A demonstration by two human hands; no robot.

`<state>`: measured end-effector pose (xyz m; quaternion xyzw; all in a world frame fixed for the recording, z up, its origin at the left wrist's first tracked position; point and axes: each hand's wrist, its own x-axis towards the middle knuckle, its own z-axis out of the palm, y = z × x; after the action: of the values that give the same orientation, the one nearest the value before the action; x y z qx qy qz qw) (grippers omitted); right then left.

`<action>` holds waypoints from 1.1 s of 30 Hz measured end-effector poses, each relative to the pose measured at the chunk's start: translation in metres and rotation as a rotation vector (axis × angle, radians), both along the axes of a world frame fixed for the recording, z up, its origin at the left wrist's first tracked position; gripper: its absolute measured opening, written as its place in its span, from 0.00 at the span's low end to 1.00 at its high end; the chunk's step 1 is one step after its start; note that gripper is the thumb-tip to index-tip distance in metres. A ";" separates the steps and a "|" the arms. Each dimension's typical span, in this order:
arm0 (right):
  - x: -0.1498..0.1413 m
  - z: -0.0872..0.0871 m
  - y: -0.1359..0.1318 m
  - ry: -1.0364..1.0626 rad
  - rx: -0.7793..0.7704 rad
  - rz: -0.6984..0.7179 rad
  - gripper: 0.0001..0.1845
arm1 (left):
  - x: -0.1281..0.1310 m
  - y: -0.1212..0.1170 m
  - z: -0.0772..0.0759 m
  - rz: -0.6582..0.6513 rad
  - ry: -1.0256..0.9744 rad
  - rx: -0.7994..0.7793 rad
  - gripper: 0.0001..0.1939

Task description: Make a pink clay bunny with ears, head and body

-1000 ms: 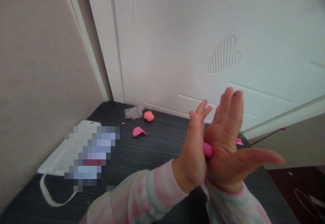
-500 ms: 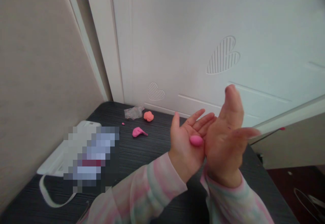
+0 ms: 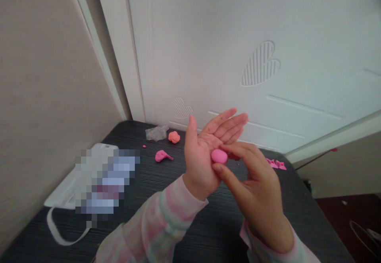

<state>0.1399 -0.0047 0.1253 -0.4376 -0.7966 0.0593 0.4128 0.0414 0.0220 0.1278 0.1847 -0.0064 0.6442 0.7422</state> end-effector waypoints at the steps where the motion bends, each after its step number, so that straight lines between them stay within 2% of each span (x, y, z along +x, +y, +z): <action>1: -0.002 0.000 -0.001 -0.002 0.007 0.003 0.12 | 0.000 -0.001 0.001 0.019 0.025 0.015 0.35; 6: -0.005 -0.001 -0.003 0.015 0.001 0.038 0.16 | -0.001 -0.003 0.002 0.095 0.090 0.050 0.34; 12: 0.000 -0.006 -0.003 0.033 0.054 0.006 0.23 | -0.001 -0.005 0.005 0.111 0.116 0.022 0.33; 19: 0.006 0.003 -0.003 -0.151 0.095 0.127 0.19 | -0.004 -0.004 0.005 0.063 0.105 -0.004 0.34; 25: 0.006 0.004 -0.004 -0.098 0.106 0.122 0.17 | -0.007 -0.002 0.007 0.048 0.061 -0.084 0.34; 29: 0.005 0.005 -0.004 -0.055 0.087 0.147 0.17 | -0.007 -0.002 0.009 0.026 0.059 -0.075 0.34; 33: 0.005 0.006 -0.005 -0.033 0.148 0.127 0.18 | -0.006 -0.003 0.009 0.011 0.048 -0.072 0.34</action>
<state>0.1448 -0.0096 0.1309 -0.3555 -0.8317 0.0187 0.4261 0.0351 0.0191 0.1365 0.1734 0.0357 0.6434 0.7447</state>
